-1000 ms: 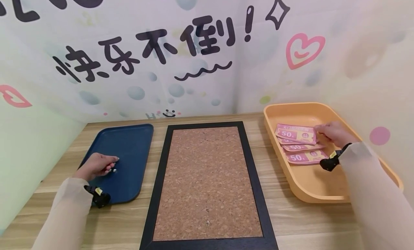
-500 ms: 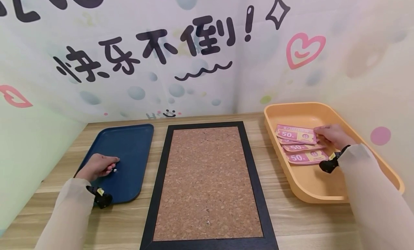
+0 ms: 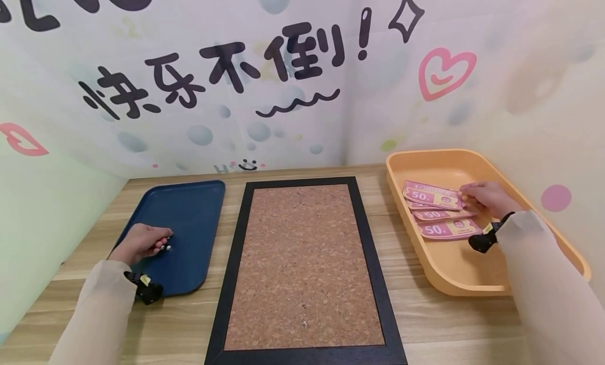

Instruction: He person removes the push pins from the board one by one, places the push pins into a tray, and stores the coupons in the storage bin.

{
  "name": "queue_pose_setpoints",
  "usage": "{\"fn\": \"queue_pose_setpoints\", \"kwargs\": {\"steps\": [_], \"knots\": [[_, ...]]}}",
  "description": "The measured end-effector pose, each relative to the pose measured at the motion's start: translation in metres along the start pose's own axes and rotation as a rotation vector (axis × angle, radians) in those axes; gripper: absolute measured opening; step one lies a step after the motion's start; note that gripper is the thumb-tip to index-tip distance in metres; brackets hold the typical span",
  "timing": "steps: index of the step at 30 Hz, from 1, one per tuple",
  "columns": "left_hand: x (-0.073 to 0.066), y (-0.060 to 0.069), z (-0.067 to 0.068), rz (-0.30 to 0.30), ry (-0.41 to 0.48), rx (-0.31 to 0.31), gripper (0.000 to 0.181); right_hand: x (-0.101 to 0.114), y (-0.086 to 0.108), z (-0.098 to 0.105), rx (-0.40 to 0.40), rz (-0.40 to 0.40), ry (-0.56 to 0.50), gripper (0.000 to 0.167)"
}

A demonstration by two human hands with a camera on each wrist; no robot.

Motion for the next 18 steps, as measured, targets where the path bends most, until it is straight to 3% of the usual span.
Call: {"fn": "queue_pose_setpoints", "kwargs": {"steps": [6,12,18], "knots": [[0.0,0.001,0.001,-0.005,-0.011,-0.004,0.027,0.007,0.003,0.0,-0.012,0.02,0.071,0.058],[0.001,-0.001,0.005,-0.005,-0.025,-0.014,0.025,0.021,0.004,-0.006,0.0,0.098,0.133,0.064],[-0.008,0.008,0.011,-0.068,-0.08,-0.03,0.028,0.046,0.015,-0.021,0.02,0.207,0.158,0.061]]}}
Point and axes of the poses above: each hand's wrist, its own y-axis away from the middle knuckle, its own z-axis out of the back of the hand, x = y × z, the point moved 7 cm from there along -y, towards the middle knuckle, and after that the axes turned 14 degrees about -y, right-handed, at the moved point
